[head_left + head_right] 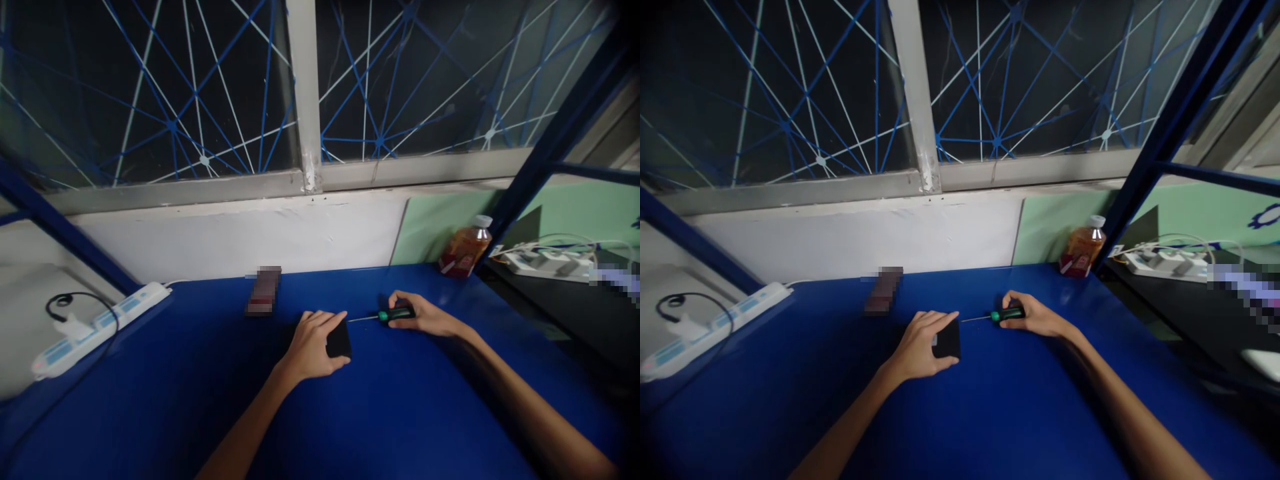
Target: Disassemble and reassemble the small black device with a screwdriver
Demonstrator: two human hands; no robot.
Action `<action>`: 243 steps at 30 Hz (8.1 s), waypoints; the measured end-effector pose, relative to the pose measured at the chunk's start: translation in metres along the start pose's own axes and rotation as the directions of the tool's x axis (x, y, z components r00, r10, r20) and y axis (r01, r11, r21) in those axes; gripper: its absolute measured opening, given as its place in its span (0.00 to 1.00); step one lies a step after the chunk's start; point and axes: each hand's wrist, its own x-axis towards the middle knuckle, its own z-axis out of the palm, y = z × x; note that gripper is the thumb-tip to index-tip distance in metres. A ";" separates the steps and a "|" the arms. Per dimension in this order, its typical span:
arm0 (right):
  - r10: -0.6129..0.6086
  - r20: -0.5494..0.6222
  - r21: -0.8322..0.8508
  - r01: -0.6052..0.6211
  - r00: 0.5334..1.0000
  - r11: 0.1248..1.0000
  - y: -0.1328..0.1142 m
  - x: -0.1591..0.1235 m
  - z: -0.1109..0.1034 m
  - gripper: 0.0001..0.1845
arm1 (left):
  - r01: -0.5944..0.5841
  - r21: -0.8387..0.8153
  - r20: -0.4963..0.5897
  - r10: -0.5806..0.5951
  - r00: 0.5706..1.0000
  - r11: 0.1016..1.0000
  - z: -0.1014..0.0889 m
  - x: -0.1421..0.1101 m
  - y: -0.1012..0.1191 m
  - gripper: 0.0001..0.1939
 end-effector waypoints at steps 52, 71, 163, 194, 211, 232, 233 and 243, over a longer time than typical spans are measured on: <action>0.142 0.034 0.050 -0.144 0.989 0.988 0.009 -0.003 -0.003 0.23 | -0.027 0.034 -0.010 0.027 1.000 0.999 0.001 -0.005 -0.001 0.43; -0.015 -0.071 -0.159 0.004 0.997 0.987 0.007 0.005 -0.001 0.24 | -0.001 0.110 0.040 -0.004 0.999 0.994 -0.002 -0.001 -0.007 0.44; 0.022 -0.484 0.370 0.182 0.875 0.911 -0.002 -0.003 0.016 0.21 | -0.006 0.122 0.023 0.004 1.000 0.993 0.002 0.001 0.008 0.39; -0.011 -0.381 0.521 0.224 0.925 0.824 -0.029 -0.010 0.029 0.18 | -0.040 -0.050 -0.301 0.024 0.953 0.998 0.020 0.010 0.003 0.04; -0.049 -0.405 0.475 0.256 0.913 0.842 -0.030 -0.011 0.030 0.19 | -0.051 -0.059 -0.246 0.035 0.969 0.997 0.024 0.011 -0.001 0.05; -0.080 -0.435 0.443 0.291 0.897 0.848 -0.038 -0.017 0.021 0.17 | 0.015 -0.071 -0.098 -0.022 0.995 0.997 -0.001 0.005 -0.006 0.34; -0.085 -0.437 0.439 0.295 0.895 0.849 -0.039 -0.018 0.021 0.17 | 0.022 -0.107 -0.123 -0.035 0.992 0.994 -0.002 0.005 -0.007 0.33; -0.093 -0.436 0.440 0.302 0.895 0.846 -0.048 -0.021 0.025 0.17 | 0.049 -0.270 -0.197 -0.105 0.975 0.962 -0.013 0.003 -0.006 0.31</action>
